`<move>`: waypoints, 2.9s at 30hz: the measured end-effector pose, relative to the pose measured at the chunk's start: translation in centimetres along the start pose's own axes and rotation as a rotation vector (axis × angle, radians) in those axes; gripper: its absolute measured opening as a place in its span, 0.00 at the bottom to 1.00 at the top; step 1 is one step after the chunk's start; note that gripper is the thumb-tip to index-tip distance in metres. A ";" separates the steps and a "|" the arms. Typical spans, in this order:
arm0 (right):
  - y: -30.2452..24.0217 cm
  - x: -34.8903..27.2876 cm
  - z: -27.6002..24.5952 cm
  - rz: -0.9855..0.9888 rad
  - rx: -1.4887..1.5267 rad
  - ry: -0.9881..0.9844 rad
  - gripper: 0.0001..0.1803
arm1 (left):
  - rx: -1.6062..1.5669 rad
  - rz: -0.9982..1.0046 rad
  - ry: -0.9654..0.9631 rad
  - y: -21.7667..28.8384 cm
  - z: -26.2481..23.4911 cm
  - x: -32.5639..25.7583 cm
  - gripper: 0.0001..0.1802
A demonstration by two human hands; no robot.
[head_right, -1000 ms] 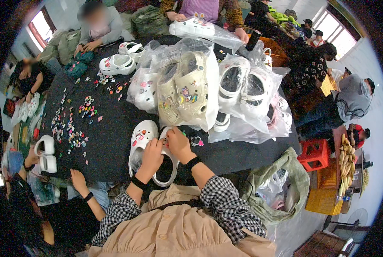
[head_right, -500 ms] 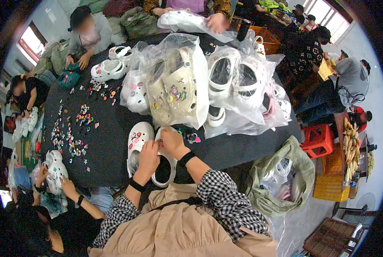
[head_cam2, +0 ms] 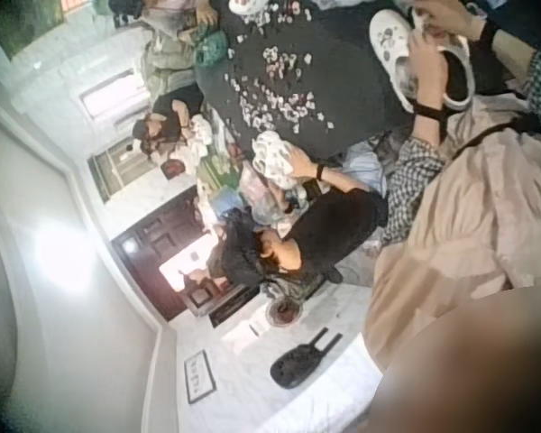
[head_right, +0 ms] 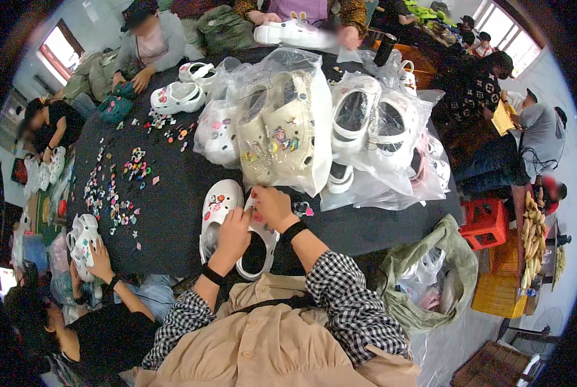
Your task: Attaching decorative charms to rubber clogs and bagging them.
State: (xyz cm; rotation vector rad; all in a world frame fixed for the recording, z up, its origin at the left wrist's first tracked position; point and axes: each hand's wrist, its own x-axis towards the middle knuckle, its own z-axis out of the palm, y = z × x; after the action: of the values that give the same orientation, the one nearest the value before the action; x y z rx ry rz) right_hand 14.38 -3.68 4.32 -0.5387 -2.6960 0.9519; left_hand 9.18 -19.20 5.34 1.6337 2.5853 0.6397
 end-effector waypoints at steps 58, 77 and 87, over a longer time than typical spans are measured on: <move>3.0 0.8 -2.3 0.082 0.476 -0.281 0.11 | -1.693 -0.701 -0.325 2.2 -3.6 -4.8 0.20; 1.1 2.0 -1.2 -0.033 0.239 -0.267 0.09 | -2.468 -1.017 0.113 3.5 3.0 -1.5 0.17; 0.8 2.8 -1.9 -0.199 0.109 -0.343 0.06 | -2.421 -1.056 0.115 3.2 3.5 -1.8 0.16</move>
State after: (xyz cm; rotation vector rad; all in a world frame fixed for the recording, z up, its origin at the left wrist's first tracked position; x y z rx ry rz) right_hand 12.72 -0.91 5.52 -0.0873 -2.8968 1.2187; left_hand 13.56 -18.38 2.89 -0.4999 0.5414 1.9343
